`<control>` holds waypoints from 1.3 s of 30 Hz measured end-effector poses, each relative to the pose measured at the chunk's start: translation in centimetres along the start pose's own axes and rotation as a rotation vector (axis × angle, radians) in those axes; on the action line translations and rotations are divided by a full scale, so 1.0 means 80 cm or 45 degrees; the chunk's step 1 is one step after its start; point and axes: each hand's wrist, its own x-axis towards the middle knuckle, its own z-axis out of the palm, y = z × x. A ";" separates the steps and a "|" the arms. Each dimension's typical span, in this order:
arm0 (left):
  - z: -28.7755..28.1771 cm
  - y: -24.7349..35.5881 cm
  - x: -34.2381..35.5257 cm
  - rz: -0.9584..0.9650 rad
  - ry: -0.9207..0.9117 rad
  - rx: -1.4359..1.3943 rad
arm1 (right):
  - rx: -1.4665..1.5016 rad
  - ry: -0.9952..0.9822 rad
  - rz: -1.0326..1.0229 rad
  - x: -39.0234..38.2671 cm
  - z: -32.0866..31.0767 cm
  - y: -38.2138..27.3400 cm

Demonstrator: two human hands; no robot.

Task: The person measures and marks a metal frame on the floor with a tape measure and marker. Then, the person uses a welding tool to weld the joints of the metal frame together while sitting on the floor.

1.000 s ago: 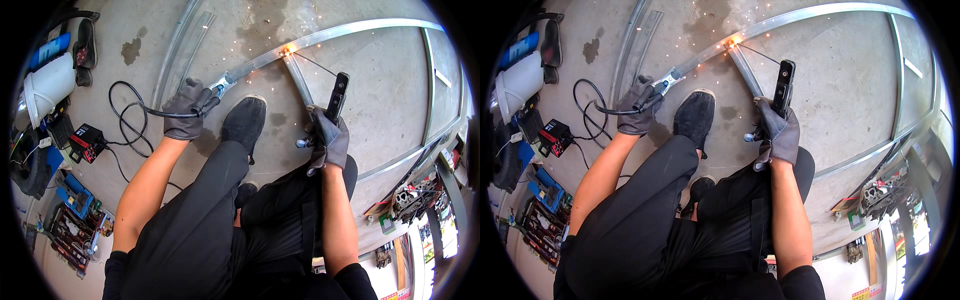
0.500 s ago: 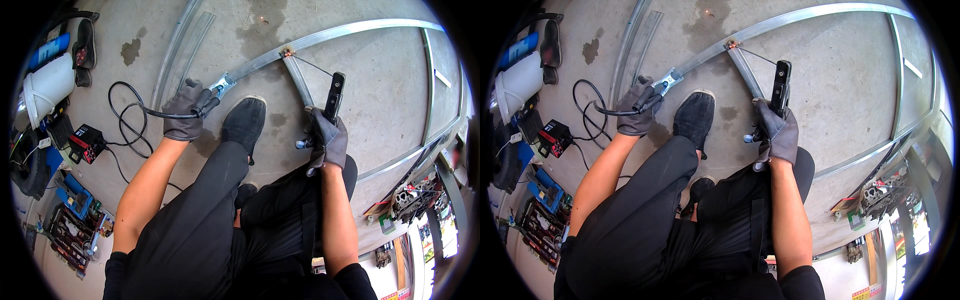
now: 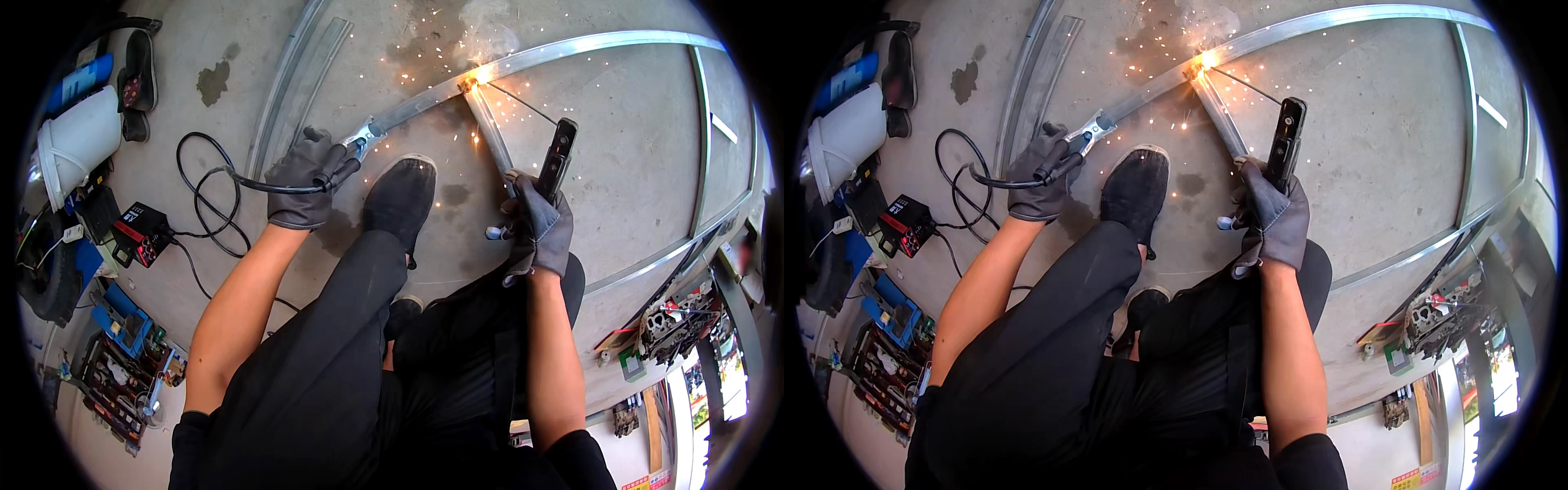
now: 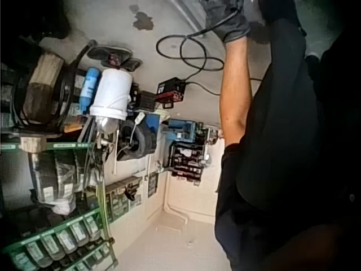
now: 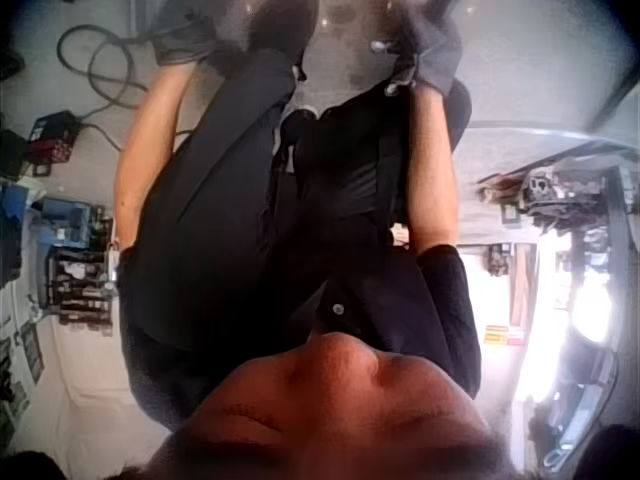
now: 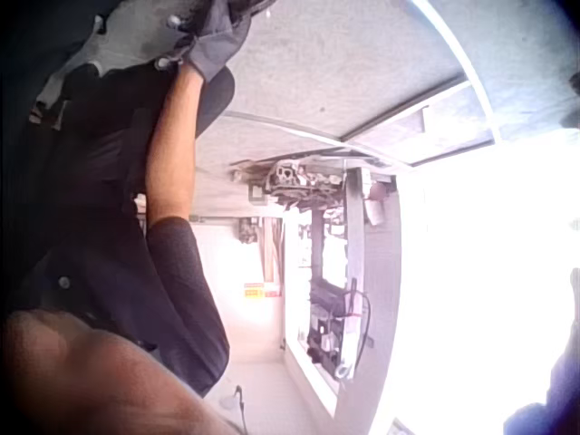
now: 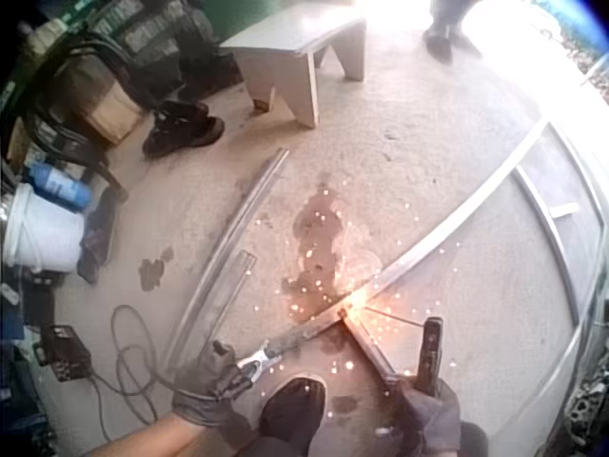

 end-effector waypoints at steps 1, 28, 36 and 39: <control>0.000 -0.002 0.001 -0.085 -0.073 0.007 | 0.097 0.048 0.034 0.001 0.002 0.002; 0.002 -0.003 0.000 -0.112 -0.062 -0.020 | -0.071 0.035 0.106 0.003 0.007 0.000; 0.007 -0.008 -0.004 -0.032 0.082 -0.044 | -0.134 0.015 0.123 0.003 0.007 -0.004; 0.008 -0.009 -0.006 -0.048 0.042 0.014 | -0.060 -0.023 0.149 0.003 0.004 -0.003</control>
